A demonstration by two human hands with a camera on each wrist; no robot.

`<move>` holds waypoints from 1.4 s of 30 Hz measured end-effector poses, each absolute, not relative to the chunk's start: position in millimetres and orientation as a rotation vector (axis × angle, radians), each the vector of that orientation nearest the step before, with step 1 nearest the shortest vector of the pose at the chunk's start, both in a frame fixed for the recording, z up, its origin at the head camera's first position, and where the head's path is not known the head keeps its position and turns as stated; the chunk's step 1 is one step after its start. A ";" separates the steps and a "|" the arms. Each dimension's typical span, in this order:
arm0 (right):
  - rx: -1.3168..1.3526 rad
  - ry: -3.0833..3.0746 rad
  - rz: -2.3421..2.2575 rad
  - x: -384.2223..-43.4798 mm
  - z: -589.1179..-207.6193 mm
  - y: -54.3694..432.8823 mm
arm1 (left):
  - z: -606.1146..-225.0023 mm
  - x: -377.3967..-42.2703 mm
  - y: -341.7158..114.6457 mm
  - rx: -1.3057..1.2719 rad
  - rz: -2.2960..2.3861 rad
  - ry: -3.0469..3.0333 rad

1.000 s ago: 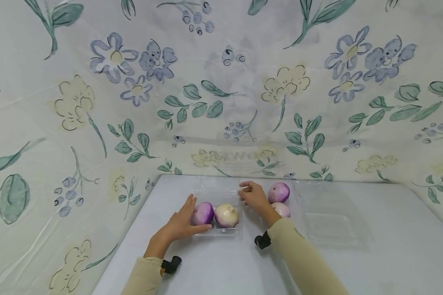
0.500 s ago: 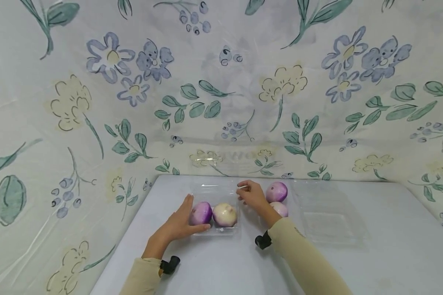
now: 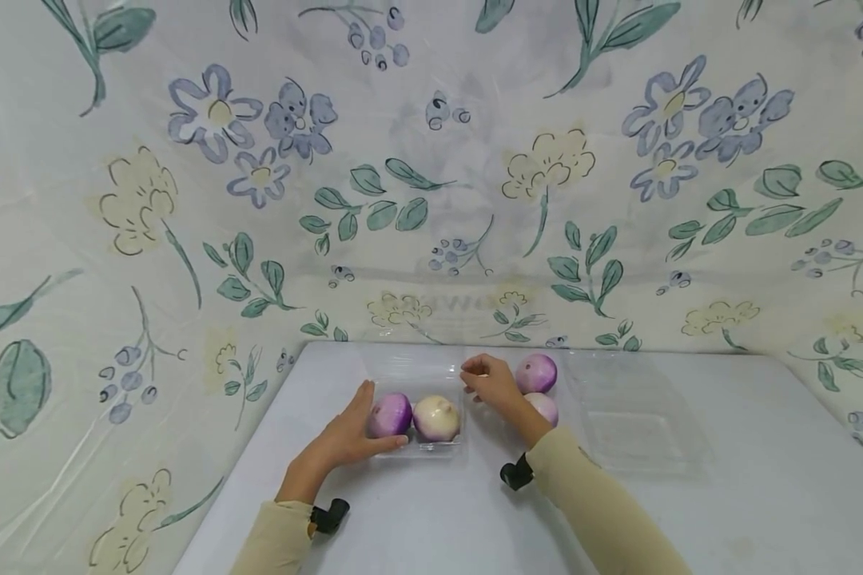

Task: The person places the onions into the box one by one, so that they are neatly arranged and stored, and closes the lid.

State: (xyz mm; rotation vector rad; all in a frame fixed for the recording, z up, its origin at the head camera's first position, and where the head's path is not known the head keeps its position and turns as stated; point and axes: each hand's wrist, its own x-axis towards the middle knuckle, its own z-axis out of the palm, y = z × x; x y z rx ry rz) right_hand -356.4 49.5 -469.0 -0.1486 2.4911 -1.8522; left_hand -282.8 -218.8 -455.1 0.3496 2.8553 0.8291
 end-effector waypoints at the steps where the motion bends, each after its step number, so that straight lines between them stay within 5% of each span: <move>1: -0.141 2.487 -1.849 -355.3 -469.1 50.2 | -455.7 -282.5 -218.4 0.349 0.837 2.851; 42: -0.098 2.362 -1.910 -338.4 -463.4 45.9 | -452.0 -286.3 -214.1 0.182 0.723 2.951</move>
